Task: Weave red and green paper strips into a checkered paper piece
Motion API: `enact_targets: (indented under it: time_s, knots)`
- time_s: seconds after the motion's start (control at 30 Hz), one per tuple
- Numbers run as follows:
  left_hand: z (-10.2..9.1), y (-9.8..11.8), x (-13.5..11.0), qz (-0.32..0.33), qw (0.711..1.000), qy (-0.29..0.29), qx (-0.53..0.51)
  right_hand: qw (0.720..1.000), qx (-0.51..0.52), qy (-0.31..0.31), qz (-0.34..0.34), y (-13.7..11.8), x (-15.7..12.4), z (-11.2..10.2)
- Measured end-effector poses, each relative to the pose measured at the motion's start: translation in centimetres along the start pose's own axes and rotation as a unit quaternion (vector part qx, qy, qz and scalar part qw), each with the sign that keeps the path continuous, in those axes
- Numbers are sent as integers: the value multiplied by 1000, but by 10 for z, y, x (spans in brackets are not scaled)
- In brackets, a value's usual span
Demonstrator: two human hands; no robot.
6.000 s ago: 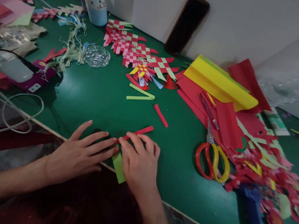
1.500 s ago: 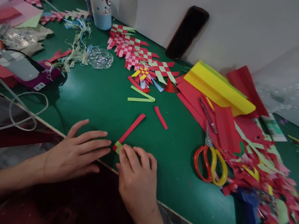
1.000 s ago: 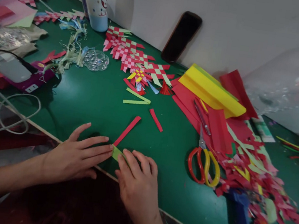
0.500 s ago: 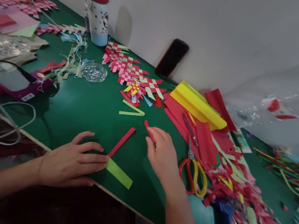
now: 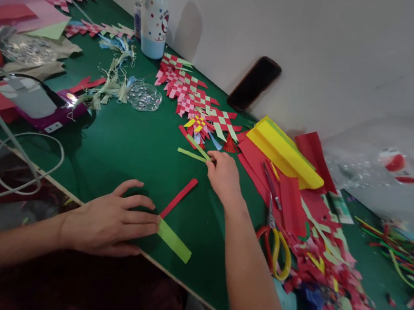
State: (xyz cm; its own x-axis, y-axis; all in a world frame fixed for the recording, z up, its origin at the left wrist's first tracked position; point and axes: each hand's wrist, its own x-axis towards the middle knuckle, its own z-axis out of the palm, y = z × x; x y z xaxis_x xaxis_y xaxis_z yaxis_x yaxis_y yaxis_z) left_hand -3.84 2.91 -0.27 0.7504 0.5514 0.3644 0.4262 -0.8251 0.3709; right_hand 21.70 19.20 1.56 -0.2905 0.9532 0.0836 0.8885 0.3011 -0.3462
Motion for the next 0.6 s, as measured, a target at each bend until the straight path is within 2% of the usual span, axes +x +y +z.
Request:
enact_targets:
  time_s: [0.2, 0.33, 0.53, 0.6]
  knots:
    - [0, 1, 0, -5, 1000, -3, 3, 998, 46, 24, 30, -2, -7, -4]
    - [1, 2, -1, -7, 1000, -3, 4, 993, 100, 47, 43, -2, -18, -15]
    - [0, 2, 0, -6, 1000, -9, 3, 979, 170, 90, 69, 1, -57, -34]
    - [0, 3, 0, -6, 1000, -18, 6, 962, 245, 81, 92, 1, -75, -34]
